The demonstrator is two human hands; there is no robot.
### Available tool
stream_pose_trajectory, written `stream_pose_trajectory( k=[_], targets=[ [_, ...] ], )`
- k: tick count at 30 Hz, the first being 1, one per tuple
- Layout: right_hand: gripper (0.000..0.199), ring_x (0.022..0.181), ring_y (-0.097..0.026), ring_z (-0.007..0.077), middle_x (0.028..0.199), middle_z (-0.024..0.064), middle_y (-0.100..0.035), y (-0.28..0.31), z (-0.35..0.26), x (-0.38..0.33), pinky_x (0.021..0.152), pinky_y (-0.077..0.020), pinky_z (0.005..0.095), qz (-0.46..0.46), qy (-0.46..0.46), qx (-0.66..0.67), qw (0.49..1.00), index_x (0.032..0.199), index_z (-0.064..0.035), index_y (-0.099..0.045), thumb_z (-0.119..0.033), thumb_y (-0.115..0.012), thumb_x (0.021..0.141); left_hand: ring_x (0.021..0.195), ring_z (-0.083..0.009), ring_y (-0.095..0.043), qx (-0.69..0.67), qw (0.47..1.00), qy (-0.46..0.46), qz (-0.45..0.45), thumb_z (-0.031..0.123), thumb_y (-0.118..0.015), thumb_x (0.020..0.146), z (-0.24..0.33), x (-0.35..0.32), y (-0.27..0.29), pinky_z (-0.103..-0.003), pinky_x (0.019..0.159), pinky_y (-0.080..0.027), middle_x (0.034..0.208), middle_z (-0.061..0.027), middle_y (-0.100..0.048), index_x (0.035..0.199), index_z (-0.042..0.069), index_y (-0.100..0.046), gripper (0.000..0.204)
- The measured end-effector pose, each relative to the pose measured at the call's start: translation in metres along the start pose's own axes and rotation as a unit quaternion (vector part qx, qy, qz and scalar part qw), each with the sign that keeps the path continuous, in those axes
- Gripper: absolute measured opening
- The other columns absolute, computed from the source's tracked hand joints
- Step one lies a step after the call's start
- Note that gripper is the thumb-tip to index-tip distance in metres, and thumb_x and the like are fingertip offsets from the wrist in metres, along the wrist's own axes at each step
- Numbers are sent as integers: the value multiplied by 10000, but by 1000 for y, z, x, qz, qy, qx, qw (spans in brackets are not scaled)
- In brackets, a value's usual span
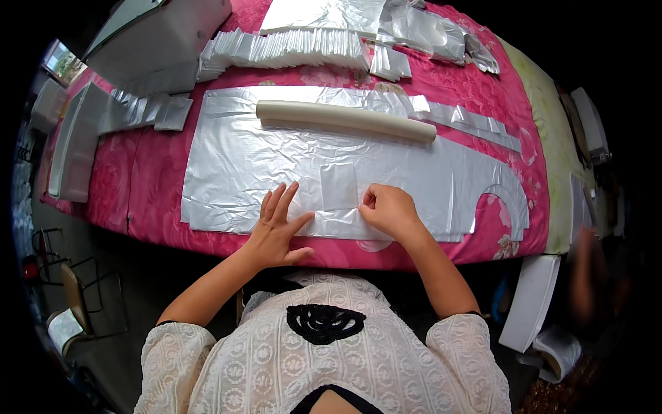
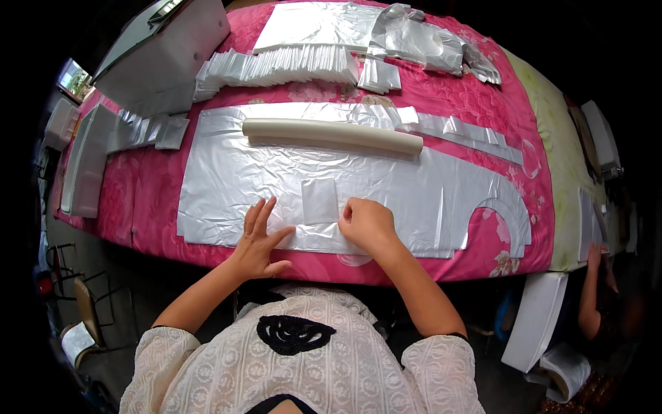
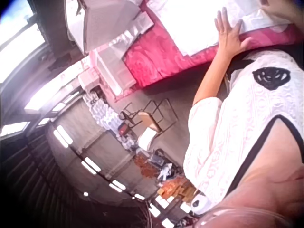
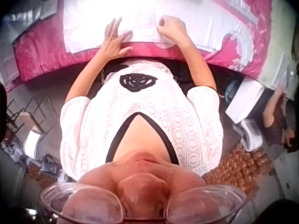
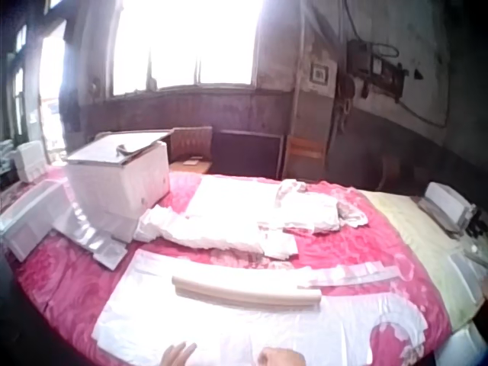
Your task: The person wraps small white rectangular items in clear plastic film. They unroll the film, place an item on it, fold the film over the item, and place the wrapped unit into a growing stack on the table.
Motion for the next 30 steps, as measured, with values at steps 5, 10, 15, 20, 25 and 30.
stream_pose_trajectory(
  k=[5,10,15,20,25,30],
  targets=[
    [388,1093,-468,289,1138,142,-522,-9,-37,16,926,-364,385,112,241,-69,962,1083,-41,-557,-256,-635,770,1032,-279,-547,-312,941,130,-7,119,-634,799,13,-28,14,-347,853,-448,1218,-193,-501,1053,64,-609,262],
    [649,1370,-141,334,1466,195,-194,-68,-52,31,1105,-101,461,28,246,-96,964,1381,-42,-315,-435,-458,884,838,-131,-626,-565,680,448,-129,147,-553,907,5,-83,5,-233,733,-501,999,-76,-641,1029,-31,-591,219],
    [663,1373,-131,342,1464,210,-185,-125,-111,-16,1101,-90,468,-37,297,26,954,1398,-43,-277,-474,-386,906,828,-151,-627,-645,541,534,75,171,-542,910,8,-121,-10,-276,739,-517,1005,-103,-629,1034,-10,-571,221],
    [540,1378,-120,332,1452,200,-211,-128,-136,-42,1105,-51,480,-88,373,81,920,1317,-25,-371,-341,-466,890,775,-161,-626,-546,669,481,155,58,-527,869,-2,-108,-2,-254,697,-485,899,-65,-644,932,12,-594,102],
    [127,1338,-263,281,1297,124,-461,-75,-108,-13,1108,-94,483,15,520,-20,854,823,-58,-554,-173,-562,769,766,-267,-638,-189,946,264,18,38,-692,693,5,-70,45,-300,683,-498,891,-152,-644,1005,37,-607,324],
    [106,939,-514,243,900,33,-608,20,-40,67,899,-370,380,97,346,126,925,764,-96,-611,-84,-698,705,844,-273,-622,-159,962,195,102,17,-691,692,4,-43,53,-320,718,-495,971,-157,-624,1058,26,-578,384]
  ],
)
Point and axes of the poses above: each hand's wrist, its own x-axis towards the middle knuckle, its own y-axis out of the back of the hand, z = x × y, the point moved 3 cm from there along x, towards the middle knuckle
